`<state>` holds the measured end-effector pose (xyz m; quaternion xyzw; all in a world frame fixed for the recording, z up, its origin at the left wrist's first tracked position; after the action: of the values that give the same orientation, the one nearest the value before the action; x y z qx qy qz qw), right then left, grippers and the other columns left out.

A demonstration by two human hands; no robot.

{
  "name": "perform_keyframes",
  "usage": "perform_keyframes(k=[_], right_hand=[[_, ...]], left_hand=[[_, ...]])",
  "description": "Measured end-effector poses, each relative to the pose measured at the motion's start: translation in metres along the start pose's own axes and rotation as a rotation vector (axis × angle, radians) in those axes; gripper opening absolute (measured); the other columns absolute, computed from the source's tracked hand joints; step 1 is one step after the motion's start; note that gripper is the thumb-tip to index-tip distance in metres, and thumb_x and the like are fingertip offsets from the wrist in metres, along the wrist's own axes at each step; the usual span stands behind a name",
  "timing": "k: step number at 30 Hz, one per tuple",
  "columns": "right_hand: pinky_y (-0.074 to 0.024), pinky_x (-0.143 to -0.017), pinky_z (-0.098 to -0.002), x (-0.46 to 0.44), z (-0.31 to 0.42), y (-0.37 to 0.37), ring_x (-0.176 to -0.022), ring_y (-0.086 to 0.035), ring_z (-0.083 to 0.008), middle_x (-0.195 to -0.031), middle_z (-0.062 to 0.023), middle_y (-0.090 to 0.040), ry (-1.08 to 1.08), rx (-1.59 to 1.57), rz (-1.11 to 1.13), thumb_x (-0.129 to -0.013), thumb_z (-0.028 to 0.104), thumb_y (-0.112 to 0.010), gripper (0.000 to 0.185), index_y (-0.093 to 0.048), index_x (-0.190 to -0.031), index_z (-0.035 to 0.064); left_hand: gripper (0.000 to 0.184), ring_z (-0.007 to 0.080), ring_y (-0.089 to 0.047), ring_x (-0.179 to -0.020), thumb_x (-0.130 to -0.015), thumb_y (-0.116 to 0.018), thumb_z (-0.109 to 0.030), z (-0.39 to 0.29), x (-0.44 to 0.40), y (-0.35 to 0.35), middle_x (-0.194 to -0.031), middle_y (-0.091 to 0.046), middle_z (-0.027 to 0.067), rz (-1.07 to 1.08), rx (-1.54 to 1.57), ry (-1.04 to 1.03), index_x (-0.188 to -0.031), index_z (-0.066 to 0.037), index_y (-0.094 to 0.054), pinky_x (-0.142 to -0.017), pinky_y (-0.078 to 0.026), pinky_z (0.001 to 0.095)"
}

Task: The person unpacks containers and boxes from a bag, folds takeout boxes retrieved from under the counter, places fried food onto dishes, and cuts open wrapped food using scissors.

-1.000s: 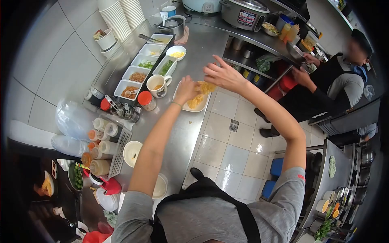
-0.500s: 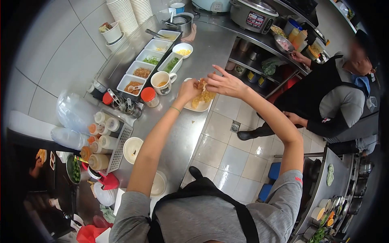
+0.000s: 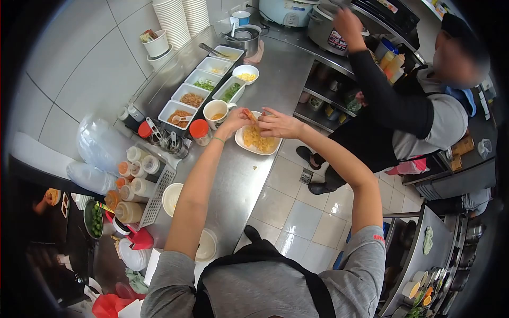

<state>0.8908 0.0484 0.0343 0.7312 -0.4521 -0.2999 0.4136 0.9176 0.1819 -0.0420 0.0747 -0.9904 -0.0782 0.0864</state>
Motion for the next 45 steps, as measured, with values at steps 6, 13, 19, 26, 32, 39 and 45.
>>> perform_keyframes(k=[6,13,19,26,32,39,45], right_hand=[[-0.0255,-0.105,-0.0449,0.002,-0.009,-0.005,-0.112,-0.043,-0.0203,-0.114,-0.0050,-0.045,-0.124,0.084,-0.086,-0.077,0.012,-0.051,0.024,-0.049,-0.099,0.0193],[-0.0356,-0.094,-0.0411,0.044,-0.046,-0.047,-0.114,-0.043,-0.0328,-0.124,-0.0160,-0.042,-1.104,-0.773,-0.010,-0.074,0.008,-0.060,0.046,-0.046,-0.118,0.0120],[-0.0404,-0.085,-0.0431,0.053,-0.043,-0.017,-0.100,-0.051,-0.0370,-0.113,-0.0190,-0.054,-0.871,-0.764,-0.768,-0.077,0.019,-0.060,0.040,-0.050,-0.111,-0.0005],[-0.0429,-0.077,-0.0409,0.060,-0.053,-0.020,-0.092,-0.054,-0.0325,-0.109,-0.0175,-0.055,-0.976,-0.799,-0.814,-0.079,0.021,-0.059,0.038,-0.049,-0.110,0.0003],[-0.0451,-0.070,-0.0389,0.089,-0.063,-0.086,-0.086,-0.057,-0.0284,-0.106,-0.0162,-0.055,-1.243,-0.795,-0.662,-0.081,0.023,-0.058,0.037,-0.048,-0.109,0.0009],[-0.0476,-0.061,-0.0366,0.144,-0.039,-0.128,-0.078,-0.059,-0.0237,-0.103,-0.0148,-0.056,-1.479,-0.875,-0.498,-0.083,0.025,-0.057,0.035,-0.047,-0.107,0.0017],[-0.0498,-0.054,-0.0347,0.140,-0.025,-0.161,-0.071,-0.062,-0.0197,-0.100,-0.0135,-0.057,-1.478,-0.875,-0.373,-0.084,0.027,-0.055,0.034,-0.047,-0.106,0.0023]], left_hand=[[0.033,0.0092,-0.055,-0.080,-0.074,-0.069,-0.019,0.000,0.002,0.004,-0.090,-0.060,0.0018,-0.012,-0.050,0.015,-0.102,-0.007,-0.056,-0.063,-0.042,0.0219],[0.025,0.0133,-0.057,-0.088,-0.077,-0.067,-0.019,-0.001,0.006,0.000,-0.091,-0.061,0.0052,-0.106,-0.007,-0.067,-0.095,-0.002,-0.059,-0.074,-0.045,0.0257],[0.027,0.0112,-0.056,-0.085,-0.082,-0.062,-0.021,0.050,0.008,0.041,-0.098,-0.059,0.0061,-0.408,0.211,-0.167,-0.100,-0.003,-0.058,-0.071,-0.045,0.0259],[0.025,0.0130,-0.056,-0.087,-0.083,-0.060,-0.023,0.046,0.030,0.049,-0.100,-0.059,0.0089,-0.468,0.407,-0.105,-0.097,-0.002,-0.058,-0.072,-0.045,0.0270],[0.025,0.0145,-0.057,-0.089,-0.084,-0.059,-0.024,0.047,0.041,0.044,-0.101,-0.059,0.0113,-0.514,0.510,-0.103,-0.095,-0.002,-0.059,-0.073,-0.045,0.0279],[0.026,0.0163,-0.057,-0.091,-0.085,-0.057,-0.026,0.042,0.049,0.027,-0.102,-0.060,0.0141,-0.605,0.571,-0.115,-0.092,-0.001,-0.059,-0.074,-0.044,0.0290],[0.019,0.0290,-0.048,-0.100,-0.085,-0.053,-0.020,0.060,0.075,0.019,-0.104,-0.050,0.0189,-0.811,0.048,0.085,-0.092,-0.002,-0.055,-0.087,-0.038,0.0361]])
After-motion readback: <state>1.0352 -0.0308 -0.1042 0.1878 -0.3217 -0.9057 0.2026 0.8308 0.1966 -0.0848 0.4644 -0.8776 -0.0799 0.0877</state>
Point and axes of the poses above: each hand's wrist, its own x-axis away from the middle knuckle, its own y-axis out of the back of the hand, z = x × y, the point moved 8 cm from there along -x, towards the middle knuckle
